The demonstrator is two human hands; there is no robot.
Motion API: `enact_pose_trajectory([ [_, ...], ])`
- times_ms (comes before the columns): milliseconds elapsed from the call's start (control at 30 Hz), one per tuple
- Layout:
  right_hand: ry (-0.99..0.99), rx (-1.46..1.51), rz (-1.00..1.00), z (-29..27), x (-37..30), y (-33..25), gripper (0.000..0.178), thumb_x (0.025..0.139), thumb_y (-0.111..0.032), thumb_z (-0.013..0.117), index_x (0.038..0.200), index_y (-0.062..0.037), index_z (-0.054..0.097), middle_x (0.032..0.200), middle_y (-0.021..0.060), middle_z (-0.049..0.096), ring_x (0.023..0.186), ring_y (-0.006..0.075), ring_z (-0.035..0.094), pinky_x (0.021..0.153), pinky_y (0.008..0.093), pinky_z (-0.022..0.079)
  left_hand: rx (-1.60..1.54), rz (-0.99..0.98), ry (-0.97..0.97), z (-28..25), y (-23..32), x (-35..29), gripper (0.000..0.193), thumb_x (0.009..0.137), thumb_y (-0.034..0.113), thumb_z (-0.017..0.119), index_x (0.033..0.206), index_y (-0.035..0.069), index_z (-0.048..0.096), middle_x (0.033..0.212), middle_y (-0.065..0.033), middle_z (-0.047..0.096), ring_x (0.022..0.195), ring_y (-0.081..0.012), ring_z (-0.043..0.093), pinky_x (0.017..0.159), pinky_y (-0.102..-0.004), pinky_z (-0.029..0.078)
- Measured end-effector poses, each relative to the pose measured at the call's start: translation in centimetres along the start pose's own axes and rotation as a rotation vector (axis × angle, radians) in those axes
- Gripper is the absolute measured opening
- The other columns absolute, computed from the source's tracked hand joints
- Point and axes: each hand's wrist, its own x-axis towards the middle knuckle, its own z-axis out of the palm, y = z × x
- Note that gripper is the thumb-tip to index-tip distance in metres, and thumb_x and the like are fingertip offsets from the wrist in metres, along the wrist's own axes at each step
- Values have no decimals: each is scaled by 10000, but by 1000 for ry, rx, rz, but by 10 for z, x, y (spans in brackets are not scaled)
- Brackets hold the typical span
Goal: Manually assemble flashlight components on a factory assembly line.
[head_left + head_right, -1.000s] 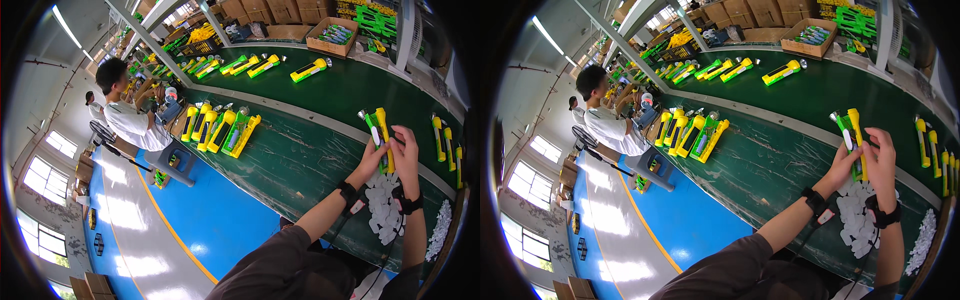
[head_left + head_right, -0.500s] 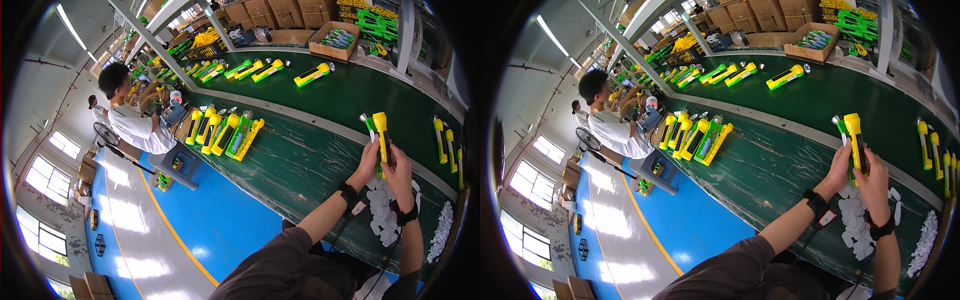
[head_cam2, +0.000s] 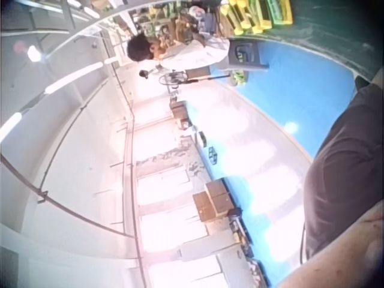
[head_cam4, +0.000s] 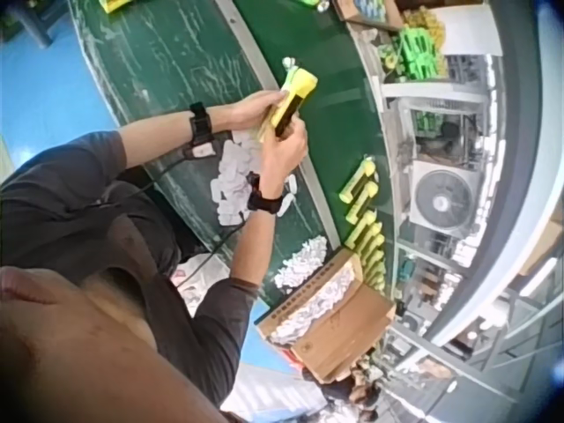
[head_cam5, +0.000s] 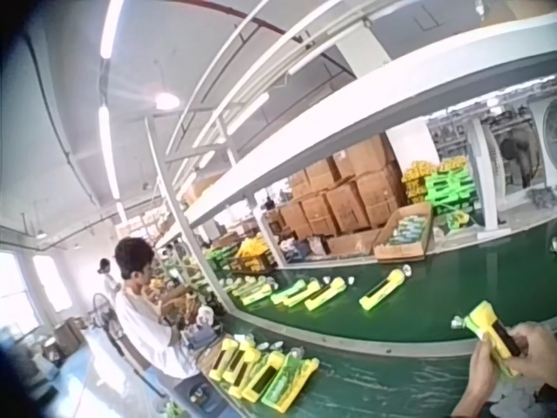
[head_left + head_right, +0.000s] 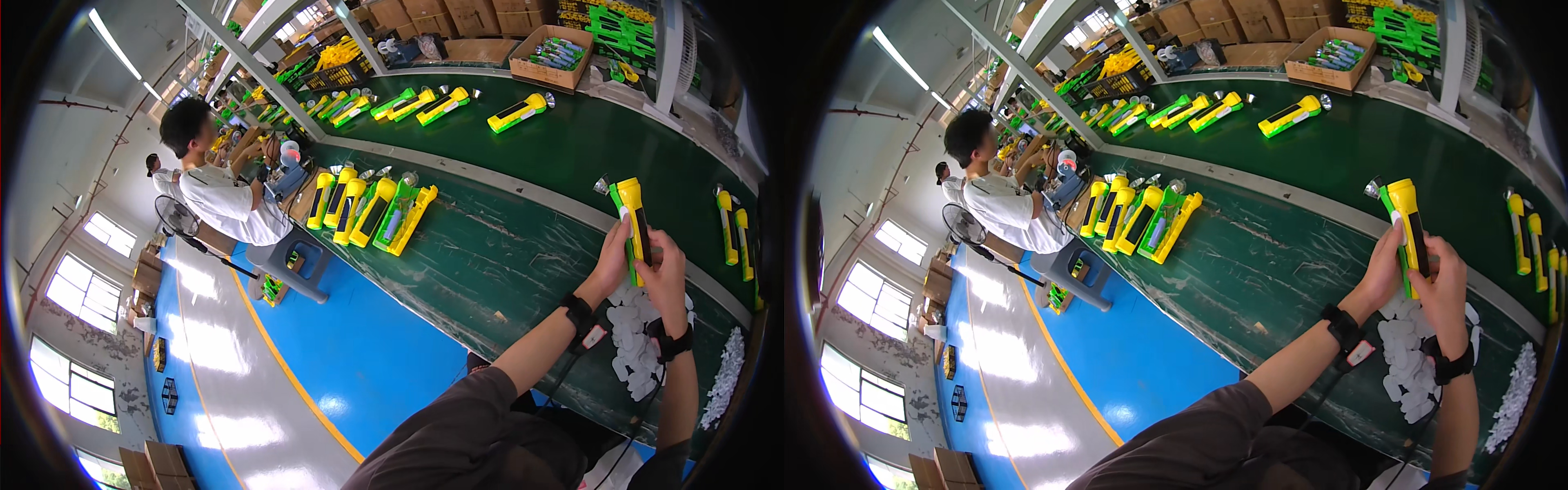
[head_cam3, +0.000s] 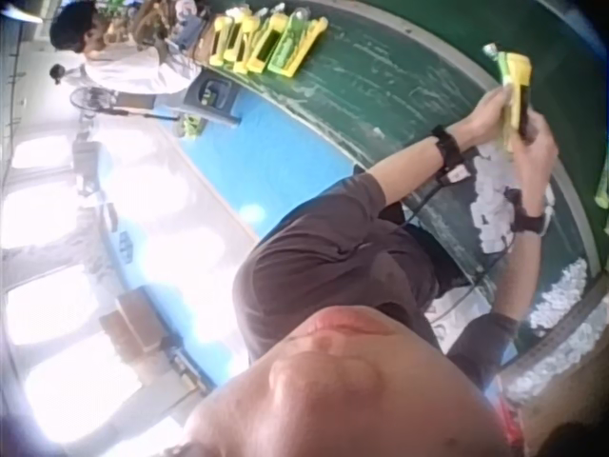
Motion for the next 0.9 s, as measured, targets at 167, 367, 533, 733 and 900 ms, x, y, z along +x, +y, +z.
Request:
enact_pose_trajectory([
  [167, -24, -83, -23, 0, -1, -4, 442, 653, 74, 673, 1068, 6, 534, 958, 119, 590, 760, 217, 636, 598, 279, 491, -1, -43, -2, 6, 1, -6, 476, 972, 488, 352, 1074, 41, 482, 936, -77, 578, 835, -193, 614, 719, -341, 546],
  [367, -75, -67, -27, 3, -2, -4, 420, 644, 62, 683, 1026, 13, 516, 960, 126, 576, 767, 243, 638, 632, 303, 500, 41, -62, -31, 5, 1, -9, 342, 953, 364, 494, 1100, 56, 471, 902, -63, 571, 793, -166, 616, 714, -318, 545],
  [533, -208, 29, 11, -13, -6, -4, 448, 706, 32, 675, 1128, -1, 530, 1033, 100, 577, 854, 203, 633, 657, 292, 505, 10, -104, -129, -2, 1, -7, 292, 957, 315, 486, 1101, 61, 466, 1023, -88, 572, 824, -207, 635, 721, -366, 553],
  [733, -208, -31, 156, -66, -7, 20, 406, 816, -41, 628, 1207, -76, 527, 1137, 104, 540, 1006, 182, 557, 728, 291, 503, -14, 37, 47, -8, 3, -4, 308, 942, 300, 511, 1106, 45, 456, 967, -69, 573, 845, -206, 619, 797, -344, 520],
  [900, -230, -634, 100, -138, -27, 105, 700, 757, -140, 675, 1384, -129, 362, 1364, 267, 368, 1279, 406, 357, 1050, 477, 299, -18, -84, 56, 1, 7, -4, 300, 932, 294, 518, 1088, 44, 462, 833, -35, 543, 713, -134, 556, 692, -303, 501],
])
